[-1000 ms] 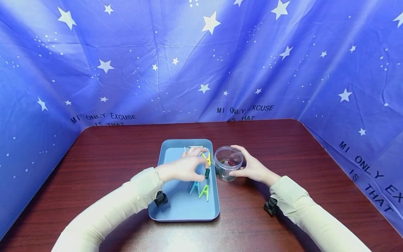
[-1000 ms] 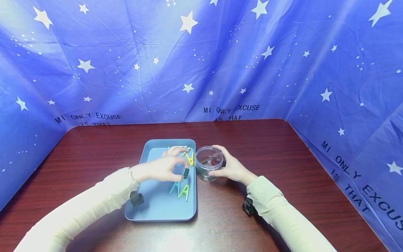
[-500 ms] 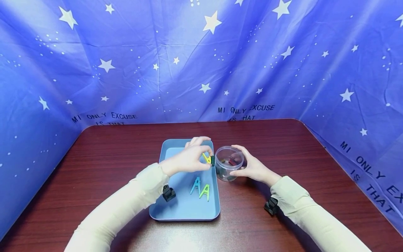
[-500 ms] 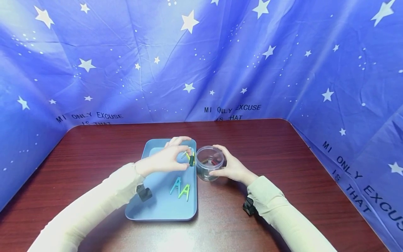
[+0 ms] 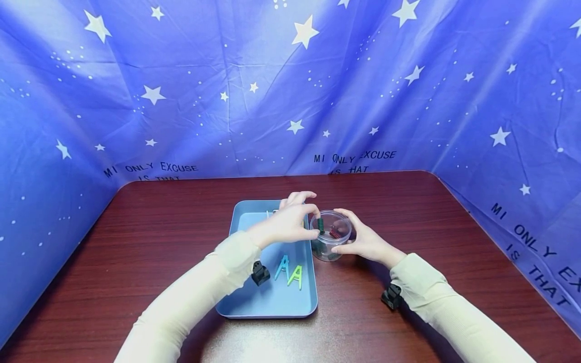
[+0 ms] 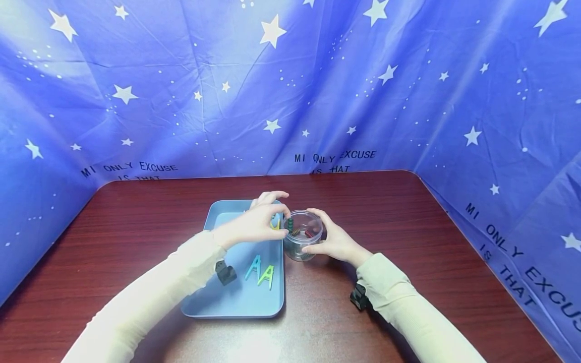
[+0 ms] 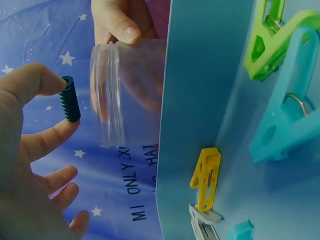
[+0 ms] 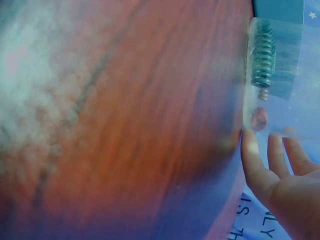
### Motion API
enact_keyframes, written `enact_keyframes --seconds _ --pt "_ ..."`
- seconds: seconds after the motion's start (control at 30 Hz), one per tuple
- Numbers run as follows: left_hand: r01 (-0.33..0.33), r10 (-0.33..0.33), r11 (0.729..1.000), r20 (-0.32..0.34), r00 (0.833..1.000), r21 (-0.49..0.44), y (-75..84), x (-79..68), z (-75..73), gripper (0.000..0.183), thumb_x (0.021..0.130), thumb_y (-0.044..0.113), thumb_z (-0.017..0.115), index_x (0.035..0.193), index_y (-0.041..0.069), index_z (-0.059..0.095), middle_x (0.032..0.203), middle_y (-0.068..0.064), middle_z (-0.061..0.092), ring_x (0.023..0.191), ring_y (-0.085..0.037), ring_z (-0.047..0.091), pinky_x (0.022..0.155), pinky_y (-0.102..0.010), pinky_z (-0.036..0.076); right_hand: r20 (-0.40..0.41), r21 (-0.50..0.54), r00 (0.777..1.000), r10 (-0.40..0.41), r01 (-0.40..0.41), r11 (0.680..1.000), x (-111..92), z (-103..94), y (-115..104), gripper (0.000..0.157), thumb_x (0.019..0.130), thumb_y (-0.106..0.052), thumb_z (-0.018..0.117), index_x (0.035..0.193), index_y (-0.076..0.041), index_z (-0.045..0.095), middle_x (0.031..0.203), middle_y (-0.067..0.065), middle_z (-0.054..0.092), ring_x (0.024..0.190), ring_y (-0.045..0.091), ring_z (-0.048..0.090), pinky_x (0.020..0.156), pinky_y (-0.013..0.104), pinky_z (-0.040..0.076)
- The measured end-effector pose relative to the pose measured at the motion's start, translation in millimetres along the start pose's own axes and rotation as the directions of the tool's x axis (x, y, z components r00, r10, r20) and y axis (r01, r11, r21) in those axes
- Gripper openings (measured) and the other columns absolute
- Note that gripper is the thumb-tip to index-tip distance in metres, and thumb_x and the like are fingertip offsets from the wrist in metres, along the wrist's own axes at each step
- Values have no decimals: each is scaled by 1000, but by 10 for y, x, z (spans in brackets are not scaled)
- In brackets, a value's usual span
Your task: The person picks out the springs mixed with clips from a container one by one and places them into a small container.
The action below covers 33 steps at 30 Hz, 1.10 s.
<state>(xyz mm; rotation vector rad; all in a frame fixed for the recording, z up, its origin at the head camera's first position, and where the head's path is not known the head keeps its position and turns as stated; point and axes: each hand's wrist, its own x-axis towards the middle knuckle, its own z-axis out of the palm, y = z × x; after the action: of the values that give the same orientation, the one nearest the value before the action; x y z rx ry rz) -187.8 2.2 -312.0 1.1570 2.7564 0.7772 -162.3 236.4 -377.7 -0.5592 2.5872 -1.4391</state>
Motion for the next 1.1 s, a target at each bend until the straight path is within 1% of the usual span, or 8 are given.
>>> enact_keyframes --seconds 0.2,0.4,0.53,0.73,0.97,1.1 --pt "-7 7 1000 -6 1000 31 17 40 21 21 79 26 69 95 14 64 147 -12 34 136 -30 26 106 -54 22 -2 -32 1000 6 -6 999 3 3 2 86 76 -19 79 144 -14 26 132 21 49 116 33 50 84 35 48" --pt "-19 20 998 -16 1000 60 9 82 45 22 79 26 69 96 14 64 146 -13 35 135 -30 27 105 -53 23 1 -41 1000 -4 4 999 6 -3 9 86 76 -19 79 144 -14 26 132 21 50 116 32 51 86 34 47" --pt "-14 16 997 -22 1000 82 10 103 48 21 78 26 69 95 14 64 146 -13 36 135 -29 27 104 -52 23 -1 -39 1000 -6 6 999 5 -1 6 87 75 -19 79 144 -13 27 132 21 50 116 32 51 87 34 47" --pt "2 -1 993 -3 1000 114 8 134 59 21 79 28 69 95 15 64 146 -13 36 136 -29 26 104 -51 24 -5 -44 1000 -2 2 999 10 0 9 86 76 -20 79 144 -14 27 132 20 50 116 32 51 87 37 46" --pt "8 -11 993 26 1000 122 12 145 87 25 80 28 69 100 13 65 147 -12 35 136 -30 25 102 -52 25 7 4 1000 19 -19 1000 13 17 9 86 76 -18 78 145 -15 26 133 21 46 114 33 49 78 30 50" --pt "5 -8 993 27 1000 114 -3 135 97 25 82 28 68 102 14 64 147 -12 35 136 -30 25 102 -51 24 8 18 1000 -1 1 1000 7 21 -6 86 76 -16 78 144 -12 26 132 22 47 114 33 50 77 27 50"
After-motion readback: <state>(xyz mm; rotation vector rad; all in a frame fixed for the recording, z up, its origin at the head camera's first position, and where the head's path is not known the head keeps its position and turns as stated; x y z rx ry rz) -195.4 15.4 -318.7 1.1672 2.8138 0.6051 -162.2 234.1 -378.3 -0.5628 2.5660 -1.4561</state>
